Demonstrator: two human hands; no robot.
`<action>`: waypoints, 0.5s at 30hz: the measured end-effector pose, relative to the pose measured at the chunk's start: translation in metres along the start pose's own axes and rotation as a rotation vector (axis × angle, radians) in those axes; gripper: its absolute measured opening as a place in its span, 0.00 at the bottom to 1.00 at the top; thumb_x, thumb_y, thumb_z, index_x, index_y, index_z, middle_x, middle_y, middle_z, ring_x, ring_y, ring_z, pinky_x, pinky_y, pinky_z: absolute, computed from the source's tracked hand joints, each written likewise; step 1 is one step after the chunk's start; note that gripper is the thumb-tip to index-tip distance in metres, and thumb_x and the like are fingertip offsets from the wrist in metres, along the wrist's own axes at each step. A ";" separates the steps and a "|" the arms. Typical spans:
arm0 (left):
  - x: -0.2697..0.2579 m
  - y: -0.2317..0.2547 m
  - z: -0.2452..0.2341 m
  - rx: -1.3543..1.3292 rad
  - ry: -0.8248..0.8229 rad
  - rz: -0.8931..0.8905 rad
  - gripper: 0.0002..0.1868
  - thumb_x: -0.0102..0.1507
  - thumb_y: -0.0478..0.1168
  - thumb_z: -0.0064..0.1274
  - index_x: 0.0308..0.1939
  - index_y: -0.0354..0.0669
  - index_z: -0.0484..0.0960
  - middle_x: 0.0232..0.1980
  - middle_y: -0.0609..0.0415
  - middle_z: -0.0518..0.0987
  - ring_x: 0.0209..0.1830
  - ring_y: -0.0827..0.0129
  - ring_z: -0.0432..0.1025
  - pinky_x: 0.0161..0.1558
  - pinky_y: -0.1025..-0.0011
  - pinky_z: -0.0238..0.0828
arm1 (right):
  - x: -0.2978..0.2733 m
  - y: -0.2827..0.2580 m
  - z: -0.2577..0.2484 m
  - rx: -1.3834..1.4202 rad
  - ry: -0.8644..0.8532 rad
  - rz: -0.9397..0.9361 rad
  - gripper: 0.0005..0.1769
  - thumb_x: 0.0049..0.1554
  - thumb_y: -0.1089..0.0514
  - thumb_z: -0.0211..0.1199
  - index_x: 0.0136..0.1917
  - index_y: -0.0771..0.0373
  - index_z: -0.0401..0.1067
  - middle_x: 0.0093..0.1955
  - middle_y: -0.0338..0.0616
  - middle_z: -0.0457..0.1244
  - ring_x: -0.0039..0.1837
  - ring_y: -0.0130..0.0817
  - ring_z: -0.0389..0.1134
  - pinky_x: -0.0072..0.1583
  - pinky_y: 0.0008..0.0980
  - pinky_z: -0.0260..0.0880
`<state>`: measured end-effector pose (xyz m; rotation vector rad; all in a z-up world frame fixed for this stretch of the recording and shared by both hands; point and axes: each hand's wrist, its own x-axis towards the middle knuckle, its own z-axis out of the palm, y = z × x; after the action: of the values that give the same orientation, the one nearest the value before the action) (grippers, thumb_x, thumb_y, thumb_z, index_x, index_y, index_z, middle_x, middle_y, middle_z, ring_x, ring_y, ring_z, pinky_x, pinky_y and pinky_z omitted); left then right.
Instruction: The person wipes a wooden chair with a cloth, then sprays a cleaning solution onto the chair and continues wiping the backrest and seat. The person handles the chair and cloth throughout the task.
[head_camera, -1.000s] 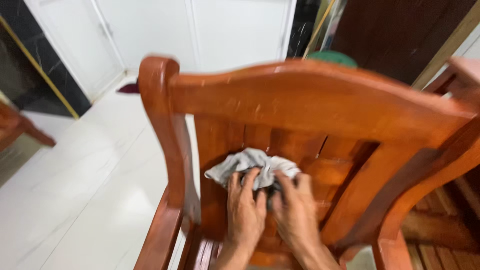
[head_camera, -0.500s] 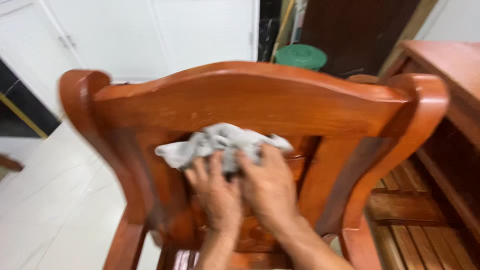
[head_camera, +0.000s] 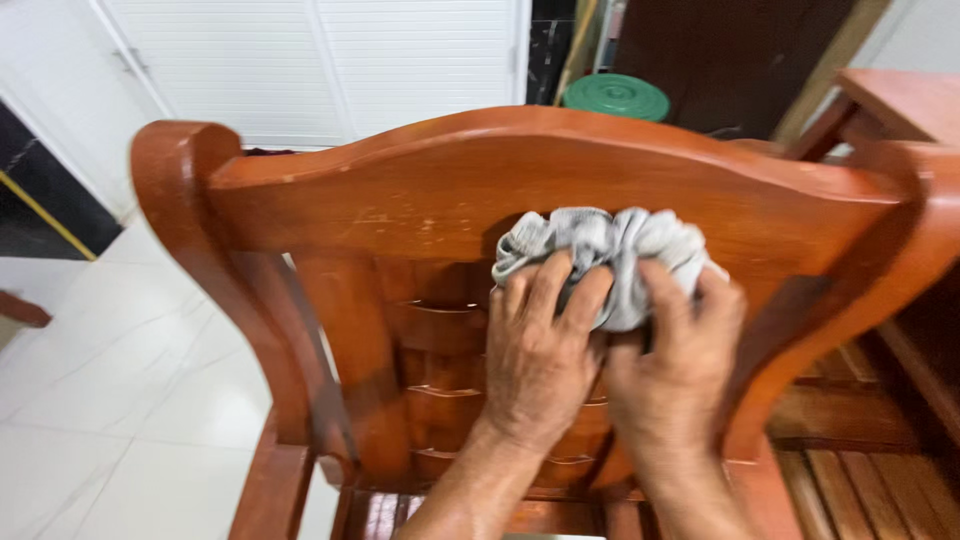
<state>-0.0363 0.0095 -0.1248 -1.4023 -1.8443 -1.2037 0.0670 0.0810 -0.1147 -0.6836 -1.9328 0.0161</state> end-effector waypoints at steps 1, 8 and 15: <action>-0.006 -0.013 -0.001 0.033 -0.022 -0.002 0.28 0.59 0.31 0.67 0.61 0.51 0.76 0.64 0.51 0.72 0.61 0.54 0.69 0.59 0.57 0.69 | -0.011 -0.014 0.016 0.042 0.017 0.017 0.38 0.42 0.73 0.62 0.67 0.59 0.68 0.67 0.64 0.56 0.68 0.62 0.61 0.65 0.52 0.66; -0.113 -0.064 -0.015 -0.030 -0.246 -0.393 0.32 0.44 0.28 0.65 0.53 0.38 0.73 0.54 0.38 0.71 0.54 0.42 0.69 0.55 0.50 0.68 | -0.102 -0.039 0.066 0.147 -0.215 -0.012 0.33 0.42 0.69 0.67 0.62 0.56 0.71 0.59 0.63 0.57 0.61 0.63 0.61 0.61 0.53 0.65; -0.189 -0.019 0.042 -0.094 -0.206 -0.652 0.29 0.47 0.26 0.61 0.52 0.36 0.72 0.53 0.38 0.73 0.57 0.41 0.69 0.56 0.53 0.67 | -0.153 0.016 0.033 0.206 -0.649 0.303 0.31 0.44 0.74 0.62 0.59 0.52 0.73 0.56 0.54 0.60 0.63 0.55 0.63 0.62 0.48 0.67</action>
<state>0.0122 -0.0441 -0.3058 -1.0203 -2.5350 -1.5016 0.0919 0.0322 -0.2620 -0.8969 -2.3679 0.6907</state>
